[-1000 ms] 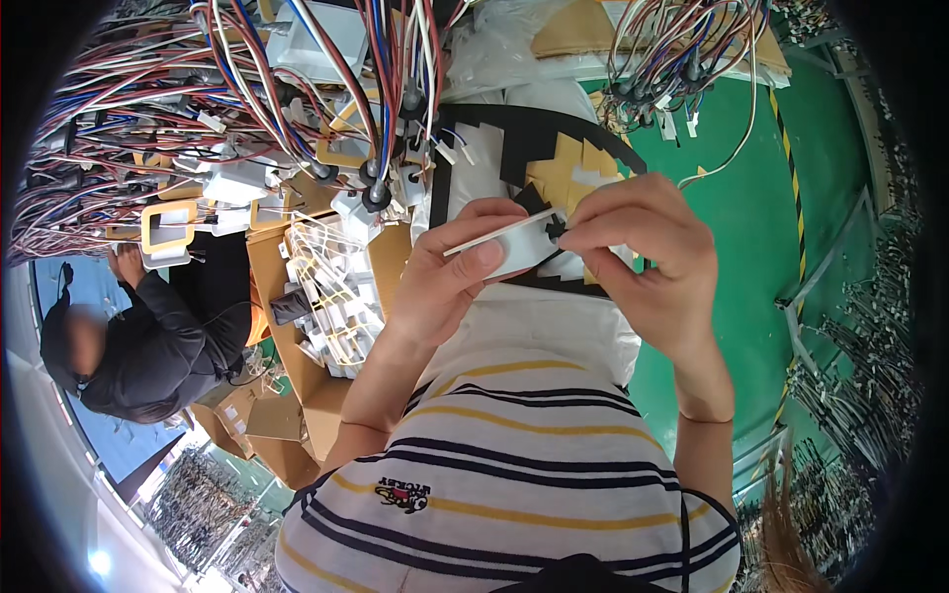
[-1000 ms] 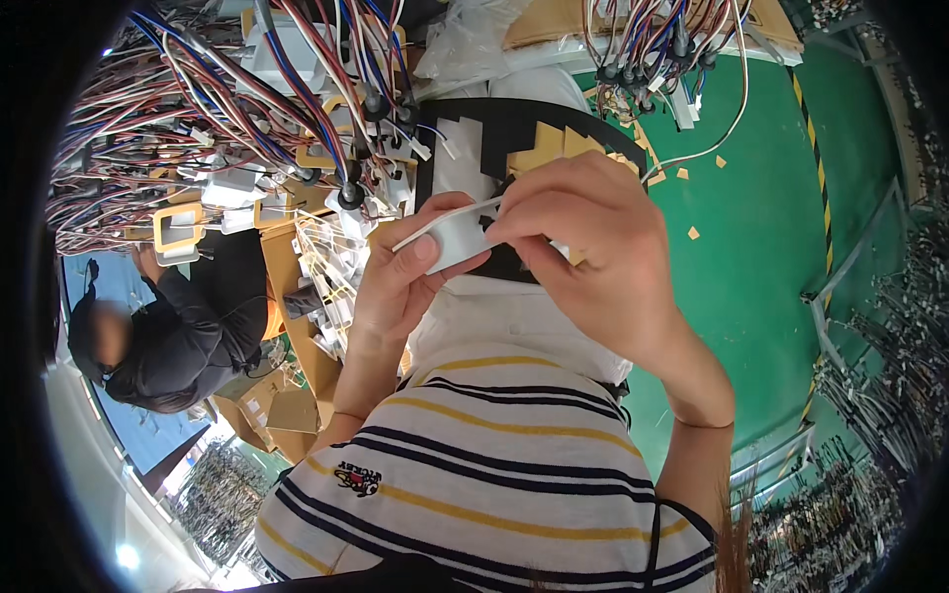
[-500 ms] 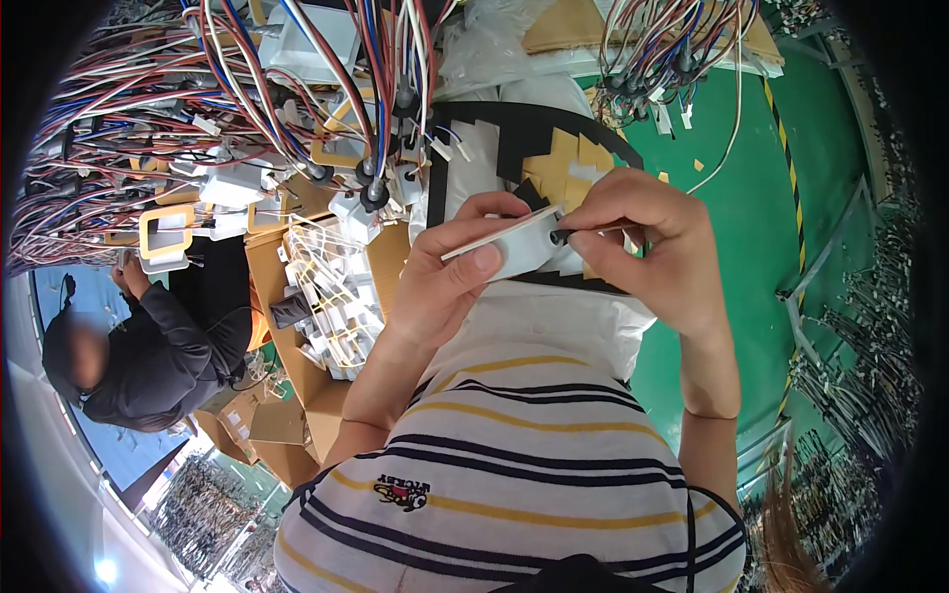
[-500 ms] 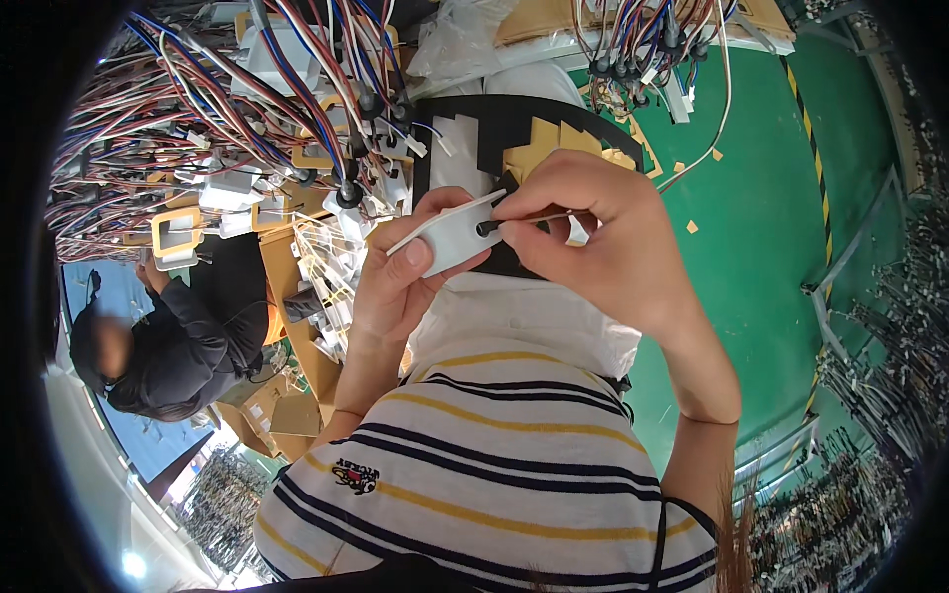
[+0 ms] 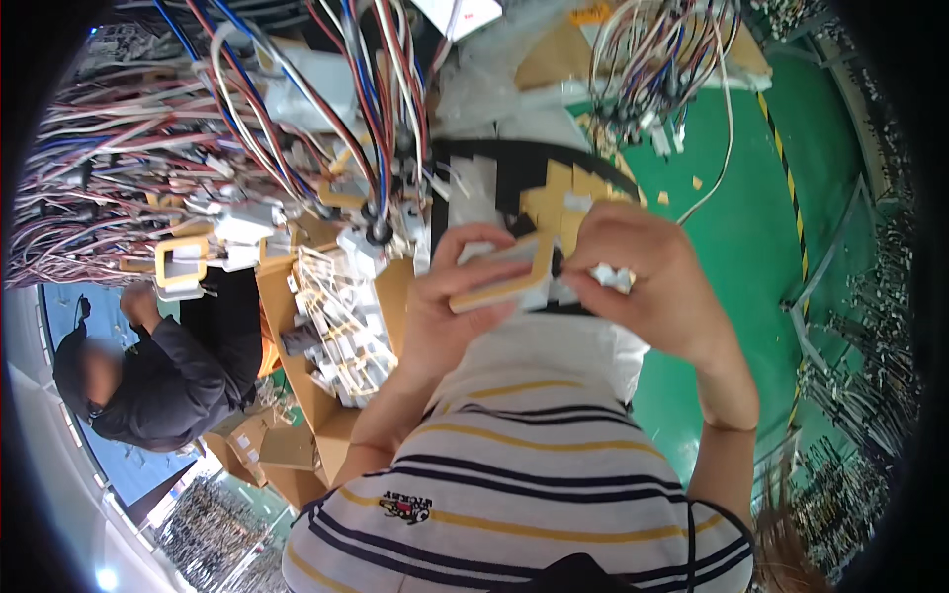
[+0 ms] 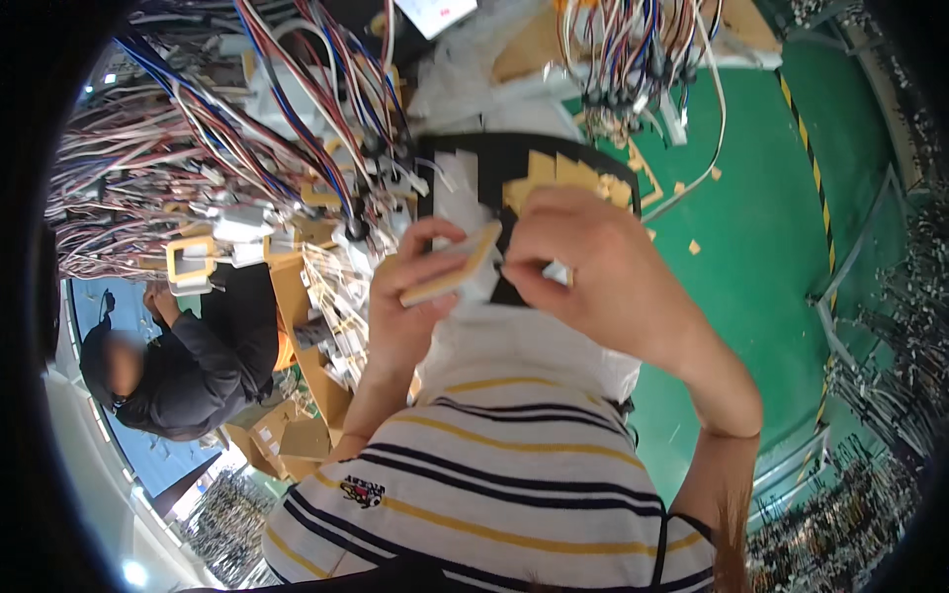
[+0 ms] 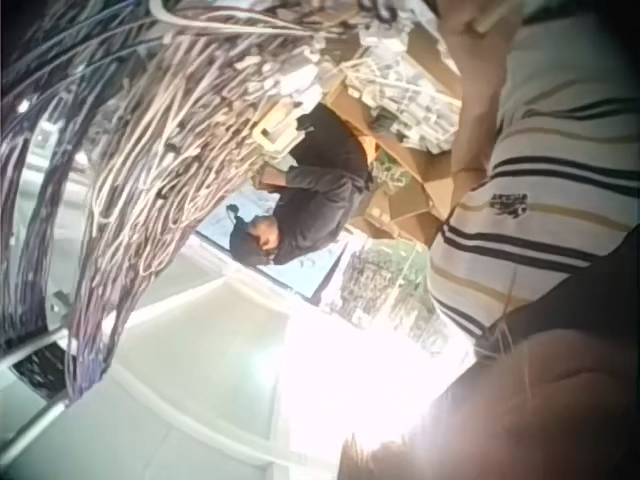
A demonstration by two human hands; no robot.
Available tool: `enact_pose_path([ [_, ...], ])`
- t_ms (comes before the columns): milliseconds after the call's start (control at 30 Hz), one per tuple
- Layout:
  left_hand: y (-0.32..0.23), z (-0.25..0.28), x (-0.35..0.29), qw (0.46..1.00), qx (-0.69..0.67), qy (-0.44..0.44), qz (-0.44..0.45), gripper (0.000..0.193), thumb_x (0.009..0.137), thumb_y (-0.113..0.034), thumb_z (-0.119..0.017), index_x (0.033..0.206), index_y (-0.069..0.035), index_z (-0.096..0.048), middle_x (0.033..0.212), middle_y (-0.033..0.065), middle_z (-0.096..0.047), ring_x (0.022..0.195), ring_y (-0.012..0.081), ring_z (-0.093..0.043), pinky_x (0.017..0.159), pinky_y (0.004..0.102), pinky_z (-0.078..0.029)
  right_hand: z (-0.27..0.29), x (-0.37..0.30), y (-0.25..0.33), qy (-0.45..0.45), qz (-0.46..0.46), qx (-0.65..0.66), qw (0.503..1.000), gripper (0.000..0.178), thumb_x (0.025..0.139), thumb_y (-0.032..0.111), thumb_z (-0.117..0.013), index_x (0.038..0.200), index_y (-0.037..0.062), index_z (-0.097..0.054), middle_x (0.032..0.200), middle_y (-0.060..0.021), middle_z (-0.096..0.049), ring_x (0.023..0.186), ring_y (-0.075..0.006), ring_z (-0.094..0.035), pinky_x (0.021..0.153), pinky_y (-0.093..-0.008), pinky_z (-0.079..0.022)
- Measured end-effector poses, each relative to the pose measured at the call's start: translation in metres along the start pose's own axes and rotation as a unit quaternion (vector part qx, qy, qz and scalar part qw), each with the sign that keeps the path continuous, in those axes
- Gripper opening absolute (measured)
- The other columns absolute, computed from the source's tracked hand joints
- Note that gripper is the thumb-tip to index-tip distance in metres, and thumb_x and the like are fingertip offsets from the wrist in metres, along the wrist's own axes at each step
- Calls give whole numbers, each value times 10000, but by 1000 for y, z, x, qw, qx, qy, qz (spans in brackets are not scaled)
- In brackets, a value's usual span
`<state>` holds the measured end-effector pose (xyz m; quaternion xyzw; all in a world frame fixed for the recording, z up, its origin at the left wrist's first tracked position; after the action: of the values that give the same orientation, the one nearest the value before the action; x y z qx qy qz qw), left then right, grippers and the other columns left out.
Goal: Assembling electronic components and wiring them together at a production station.
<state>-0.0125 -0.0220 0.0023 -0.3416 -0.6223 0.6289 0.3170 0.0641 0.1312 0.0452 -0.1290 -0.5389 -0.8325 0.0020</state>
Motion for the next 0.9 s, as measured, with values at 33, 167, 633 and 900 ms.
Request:
enact_pose_path([
  [33,0,-1,1,1000,3,0,-16,344,707,-28,-690,1051,-25,-673,1191,100,-459,1086,191,-483,903,280,-405,3,1,-1,-3,13,-9,1000,151,651,-67,-693,738,23,-609,702,-52,-537,692,-204,-538,572,-290,-416],
  [167,-23,-17,-5,968,193,32,-155,433,648,-6,-729,1074,-38,-661,1160,95,-445,1054,236,-497,886,289,-421,3,-5,-20,70,-86,105,988,129,685,-55,-696,738,31,-615,718,-16,-563,668,-121,-533,570,-251,-401],
  [633,38,-32,22,995,10,97,6,452,882,-253,-582,1268,-31,-504,1287,130,-340,1200,273,-390,942,349,-373,1,-28,-83,-47,-272,217,936,114,741,-94,-597,819,-11,-611,851,-63,-593,736,-147,-584,599,-247,-439],
  [900,74,-41,23,979,-37,102,174,300,902,-136,-529,1188,-46,-536,1332,105,-330,1171,183,-404,856,261,-412,-6,-27,-78,-47,-121,30,991,202,726,-163,-582,860,-11,-575,895,-109,-599,734,-152,-584,617,-262,-486],
])
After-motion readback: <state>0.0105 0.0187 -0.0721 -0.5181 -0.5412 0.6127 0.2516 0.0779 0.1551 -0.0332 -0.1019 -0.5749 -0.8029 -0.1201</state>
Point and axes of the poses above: each hand's wrist, its own x-axis towards the middle knuckle, its own z-axis out of the back of the hand, y = z × x, the point moved 7 cm from there along x, towards the middle knuckle
